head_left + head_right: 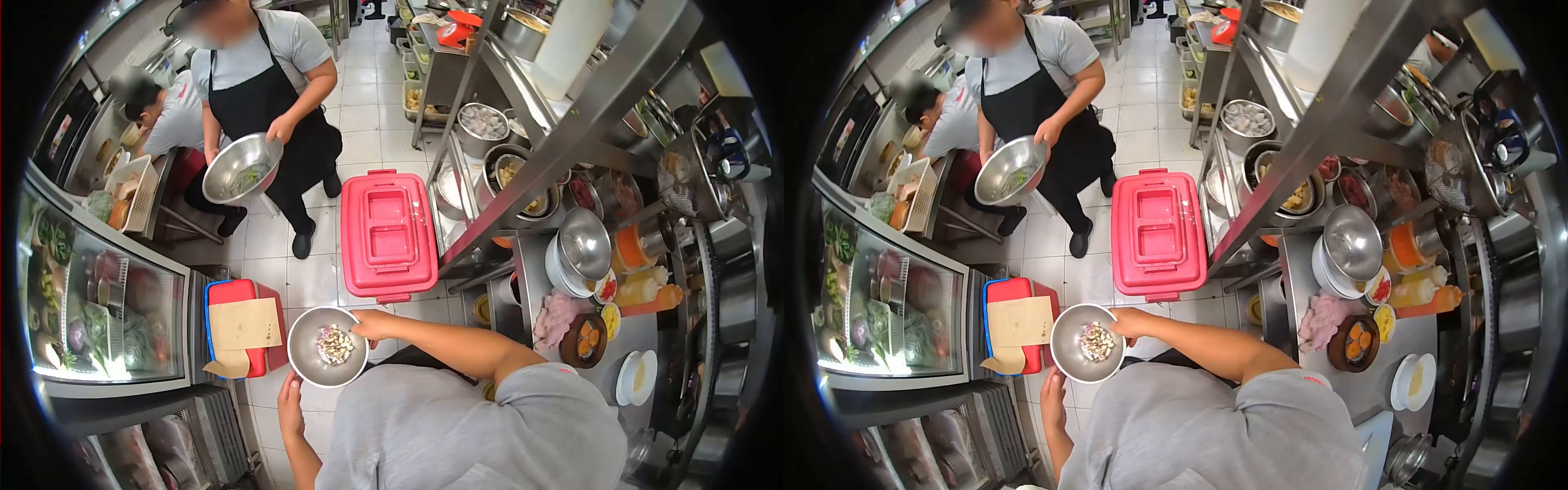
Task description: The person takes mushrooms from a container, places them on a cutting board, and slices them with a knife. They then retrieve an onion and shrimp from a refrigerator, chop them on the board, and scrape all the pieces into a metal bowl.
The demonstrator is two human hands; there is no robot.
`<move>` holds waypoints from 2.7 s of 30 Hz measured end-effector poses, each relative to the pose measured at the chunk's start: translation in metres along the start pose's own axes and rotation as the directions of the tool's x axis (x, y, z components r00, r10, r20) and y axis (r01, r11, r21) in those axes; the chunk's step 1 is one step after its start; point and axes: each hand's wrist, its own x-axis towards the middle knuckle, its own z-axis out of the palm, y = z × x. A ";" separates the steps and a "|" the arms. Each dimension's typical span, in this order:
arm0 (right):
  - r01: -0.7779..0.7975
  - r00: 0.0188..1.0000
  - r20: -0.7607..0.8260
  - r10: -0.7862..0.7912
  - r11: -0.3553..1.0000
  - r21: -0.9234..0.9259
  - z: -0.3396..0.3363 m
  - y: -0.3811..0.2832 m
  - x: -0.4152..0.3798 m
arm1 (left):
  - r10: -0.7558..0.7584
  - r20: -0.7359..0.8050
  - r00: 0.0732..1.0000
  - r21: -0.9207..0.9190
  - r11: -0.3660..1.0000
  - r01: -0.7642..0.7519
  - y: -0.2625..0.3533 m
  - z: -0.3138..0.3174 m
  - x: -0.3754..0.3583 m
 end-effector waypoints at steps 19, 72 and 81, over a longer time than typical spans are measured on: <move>-0.023 0.997 -0.075 0.020 0.999 -0.031 -0.057 0.048 0.056 | -0.172 -0.173 0.970 0.331 0.917 0.221 -0.235 -0.061 -0.016; 0.422 -0.232 -0.957 0.172 0.905 0.060 -0.533 -0.008 -0.052 | -0.419 -0.355 0.835 -0.753 0.658 0.010 -0.078 -0.004 0.067; 0.885 -0.062 -0.970 0.236 0.461 0.056 -0.494 -0.047 -0.049 | -0.377 -0.285 0.881 -0.756 0.654 0.035 -0.047 -0.018 0.104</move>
